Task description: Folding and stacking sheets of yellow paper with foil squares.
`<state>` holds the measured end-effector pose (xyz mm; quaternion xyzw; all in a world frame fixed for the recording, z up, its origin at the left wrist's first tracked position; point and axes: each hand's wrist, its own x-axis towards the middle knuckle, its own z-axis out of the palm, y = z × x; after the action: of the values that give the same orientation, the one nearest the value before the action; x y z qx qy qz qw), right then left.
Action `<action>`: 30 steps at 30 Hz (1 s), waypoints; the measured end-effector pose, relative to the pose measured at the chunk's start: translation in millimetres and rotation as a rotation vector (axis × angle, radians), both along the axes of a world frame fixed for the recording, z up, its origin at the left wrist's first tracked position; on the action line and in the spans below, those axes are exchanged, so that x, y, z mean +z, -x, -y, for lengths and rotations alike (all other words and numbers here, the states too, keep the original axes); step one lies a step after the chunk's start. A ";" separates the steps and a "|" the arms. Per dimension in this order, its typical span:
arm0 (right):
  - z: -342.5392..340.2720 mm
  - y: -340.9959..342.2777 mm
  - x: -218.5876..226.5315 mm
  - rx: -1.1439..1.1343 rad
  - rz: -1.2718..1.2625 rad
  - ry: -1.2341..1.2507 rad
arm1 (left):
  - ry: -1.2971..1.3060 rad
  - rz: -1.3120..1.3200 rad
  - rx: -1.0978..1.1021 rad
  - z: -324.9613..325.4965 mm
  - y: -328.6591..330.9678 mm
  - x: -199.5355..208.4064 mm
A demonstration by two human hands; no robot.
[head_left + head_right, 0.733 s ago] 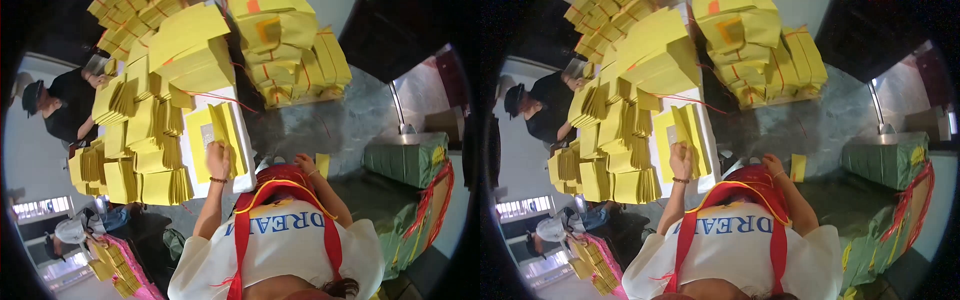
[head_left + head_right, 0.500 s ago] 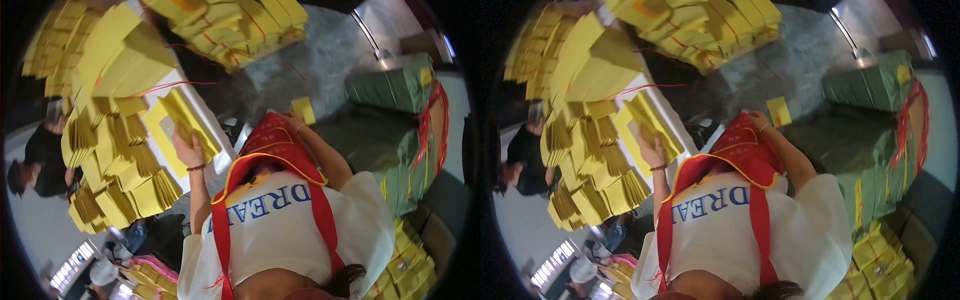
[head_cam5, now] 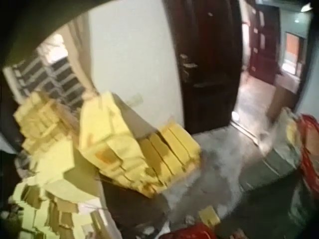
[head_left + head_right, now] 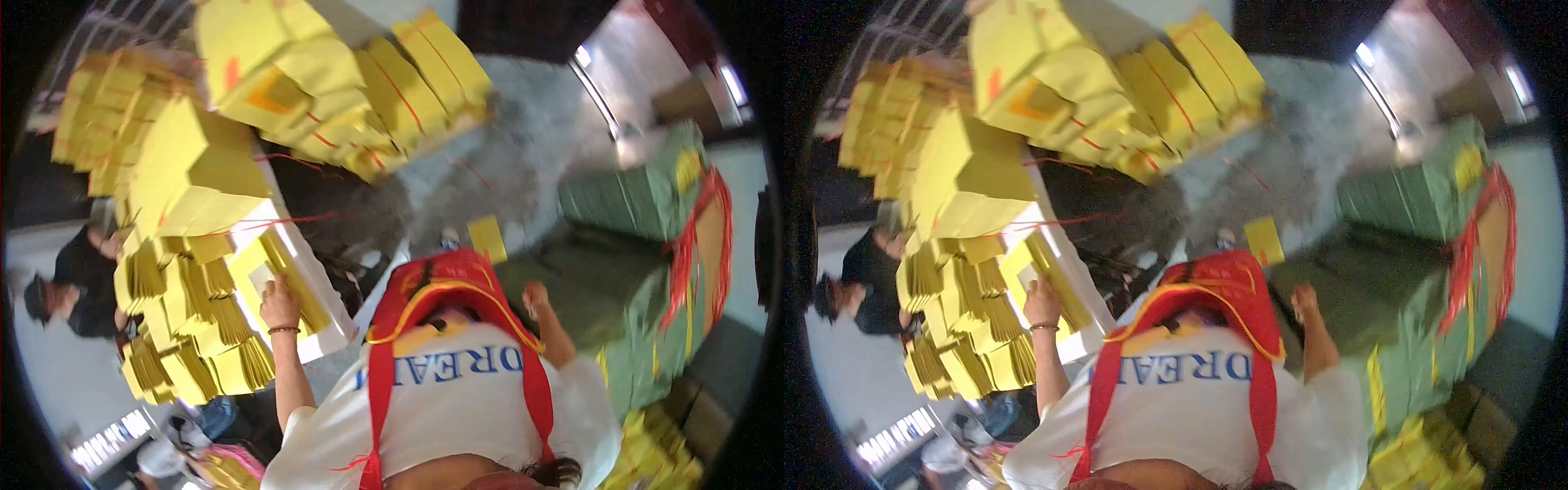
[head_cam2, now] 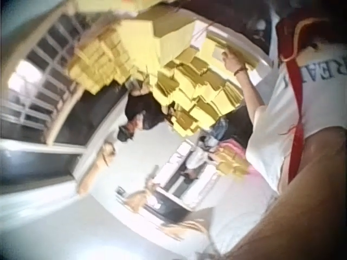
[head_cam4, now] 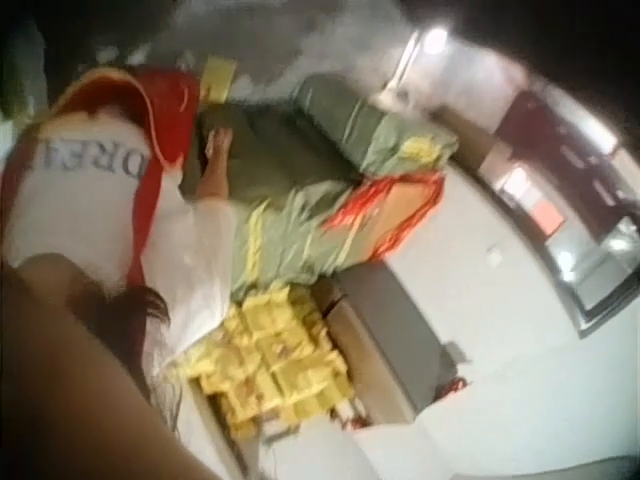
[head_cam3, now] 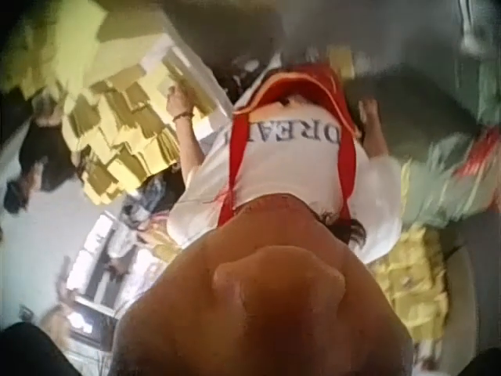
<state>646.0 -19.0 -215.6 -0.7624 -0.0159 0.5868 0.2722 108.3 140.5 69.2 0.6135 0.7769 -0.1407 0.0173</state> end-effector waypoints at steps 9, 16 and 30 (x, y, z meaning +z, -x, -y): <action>-69.5 2.7 -42.5 -0.119 -0.121 -0.162 | -0.163 0.047 -0.145 -55.7 -91.7 49.2; -153.3 34.0 -16.6 -0.051 -0.018 -0.272 | -0.135 0.424 -0.464 -144.8 -130.6 22.3; -91.6 35.9 -102.1 -0.142 -0.032 0.068 | -1.191 -0.267 -0.773 -332.1 -125.0 85.1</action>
<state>610.2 72.6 -317.7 -0.7610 0.0622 0.5783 0.2873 233.3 472.6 154.2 0.7276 0.4445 0.2367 -0.4659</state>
